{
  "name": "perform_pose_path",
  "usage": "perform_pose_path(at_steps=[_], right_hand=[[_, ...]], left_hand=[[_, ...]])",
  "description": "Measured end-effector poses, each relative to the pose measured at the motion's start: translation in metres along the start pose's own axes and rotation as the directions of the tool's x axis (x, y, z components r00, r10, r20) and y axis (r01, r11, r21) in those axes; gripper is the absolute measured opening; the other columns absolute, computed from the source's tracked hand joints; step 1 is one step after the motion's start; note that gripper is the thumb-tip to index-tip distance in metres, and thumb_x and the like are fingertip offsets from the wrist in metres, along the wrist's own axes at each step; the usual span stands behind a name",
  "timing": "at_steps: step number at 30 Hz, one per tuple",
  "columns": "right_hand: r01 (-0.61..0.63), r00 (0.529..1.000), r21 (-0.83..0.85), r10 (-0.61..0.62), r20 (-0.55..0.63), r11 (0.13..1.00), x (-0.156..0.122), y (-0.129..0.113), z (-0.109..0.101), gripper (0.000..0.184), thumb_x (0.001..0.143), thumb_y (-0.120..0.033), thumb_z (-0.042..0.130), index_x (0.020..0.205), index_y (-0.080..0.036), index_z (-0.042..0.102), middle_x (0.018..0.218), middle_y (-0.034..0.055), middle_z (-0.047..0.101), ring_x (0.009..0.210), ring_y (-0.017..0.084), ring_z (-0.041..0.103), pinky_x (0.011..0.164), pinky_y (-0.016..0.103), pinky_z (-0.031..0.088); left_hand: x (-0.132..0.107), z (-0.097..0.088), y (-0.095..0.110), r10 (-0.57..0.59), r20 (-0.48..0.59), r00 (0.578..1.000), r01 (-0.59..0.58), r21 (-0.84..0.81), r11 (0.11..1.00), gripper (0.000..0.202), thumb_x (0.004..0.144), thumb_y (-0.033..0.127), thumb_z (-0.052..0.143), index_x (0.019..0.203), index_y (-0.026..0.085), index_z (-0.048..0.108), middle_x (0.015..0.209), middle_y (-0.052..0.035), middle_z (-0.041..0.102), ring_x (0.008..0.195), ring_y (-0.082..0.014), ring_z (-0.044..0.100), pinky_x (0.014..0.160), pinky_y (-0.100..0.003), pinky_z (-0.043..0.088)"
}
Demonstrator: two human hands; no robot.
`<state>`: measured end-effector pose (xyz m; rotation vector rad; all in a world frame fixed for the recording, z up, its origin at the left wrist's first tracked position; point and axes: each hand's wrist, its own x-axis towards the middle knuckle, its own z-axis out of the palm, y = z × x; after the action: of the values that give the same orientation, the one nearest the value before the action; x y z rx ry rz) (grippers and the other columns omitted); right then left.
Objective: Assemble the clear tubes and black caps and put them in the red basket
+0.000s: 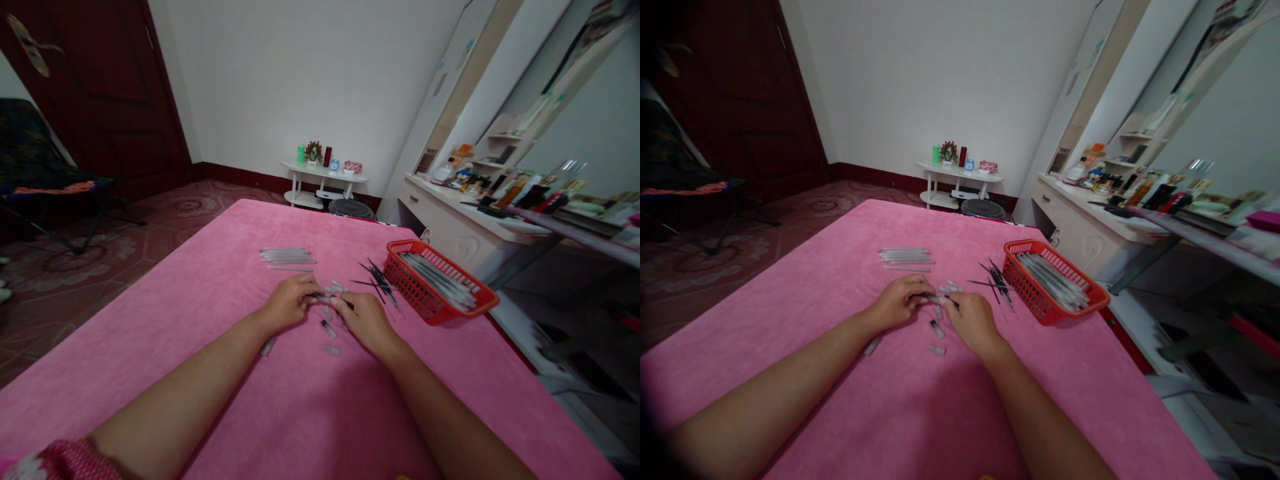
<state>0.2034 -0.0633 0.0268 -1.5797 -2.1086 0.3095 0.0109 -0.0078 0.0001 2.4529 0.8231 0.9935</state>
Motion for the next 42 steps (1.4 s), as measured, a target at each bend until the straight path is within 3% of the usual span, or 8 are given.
perform_pose_path(at_steps=[42], right_hand=[[-0.003, 1.000, -0.013, 0.003, 0.004, 1.000, 0.0008, -0.0005, -0.0010, 0.036, 0.090, -0.040, 0.044, 0.070, -0.018, 0.064, 0.061, 0.0015, 0.062, 0.055, 0.012, 0.052, 0.052, 0.022, 0.027]], left_hand=[[0.0001, -0.0009, 0.0009, -0.013, 0.004, 1.000, 0.013, -0.005, 1.000, 0.028, 0.074, 0.000, 0.052, 0.089, 0.017, 0.068, 0.080, -0.0038, 0.060, 0.079, -0.0150, 0.054, 0.069, -0.025, 0.042]])
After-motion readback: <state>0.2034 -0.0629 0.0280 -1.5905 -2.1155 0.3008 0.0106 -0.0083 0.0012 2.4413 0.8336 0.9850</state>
